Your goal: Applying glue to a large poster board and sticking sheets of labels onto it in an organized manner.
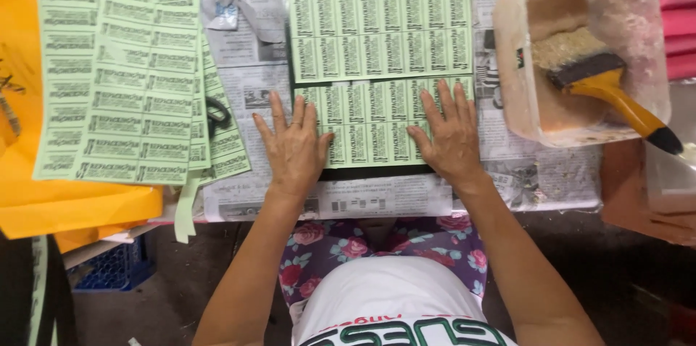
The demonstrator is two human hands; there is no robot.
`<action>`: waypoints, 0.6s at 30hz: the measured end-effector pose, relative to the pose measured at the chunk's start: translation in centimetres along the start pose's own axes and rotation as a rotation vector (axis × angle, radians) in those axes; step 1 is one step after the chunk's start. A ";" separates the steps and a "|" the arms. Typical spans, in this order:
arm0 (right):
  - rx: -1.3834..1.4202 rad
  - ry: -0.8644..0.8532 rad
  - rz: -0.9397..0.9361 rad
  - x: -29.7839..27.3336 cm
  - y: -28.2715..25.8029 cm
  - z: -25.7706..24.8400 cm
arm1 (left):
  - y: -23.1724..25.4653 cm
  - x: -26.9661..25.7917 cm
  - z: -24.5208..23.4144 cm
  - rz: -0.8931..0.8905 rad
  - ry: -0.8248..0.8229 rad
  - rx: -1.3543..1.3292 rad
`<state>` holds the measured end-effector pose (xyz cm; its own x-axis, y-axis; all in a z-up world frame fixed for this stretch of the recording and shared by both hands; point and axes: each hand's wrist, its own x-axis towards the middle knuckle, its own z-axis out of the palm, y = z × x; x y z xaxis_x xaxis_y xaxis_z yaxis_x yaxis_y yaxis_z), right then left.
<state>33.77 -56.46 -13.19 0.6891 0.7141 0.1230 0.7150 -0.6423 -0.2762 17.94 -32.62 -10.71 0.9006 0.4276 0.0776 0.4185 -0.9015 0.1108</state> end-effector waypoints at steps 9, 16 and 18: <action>0.091 -0.063 -0.248 2.6 -7.0 2.9 | -2.0 2.0 -2.4 0.128 -0.265 0.003; 0.190 -0.012 -0.450 6.3 -10.3 4.3 | -3.1 2.3 -3.6 0.156 -0.413 0.013; 0.058 0.081 -0.369 8.1 -8.6 4.0 | -3.4 2.5 -2.2 0.203 -0.300 -0.026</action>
<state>32.69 -44.02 -13.63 0.3950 0.8687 0.2987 0.9106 -0.3272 -0.2525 18.53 -28.34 -8.66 0.9611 0.1974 -0.1931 0.2275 -0.9624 0.1486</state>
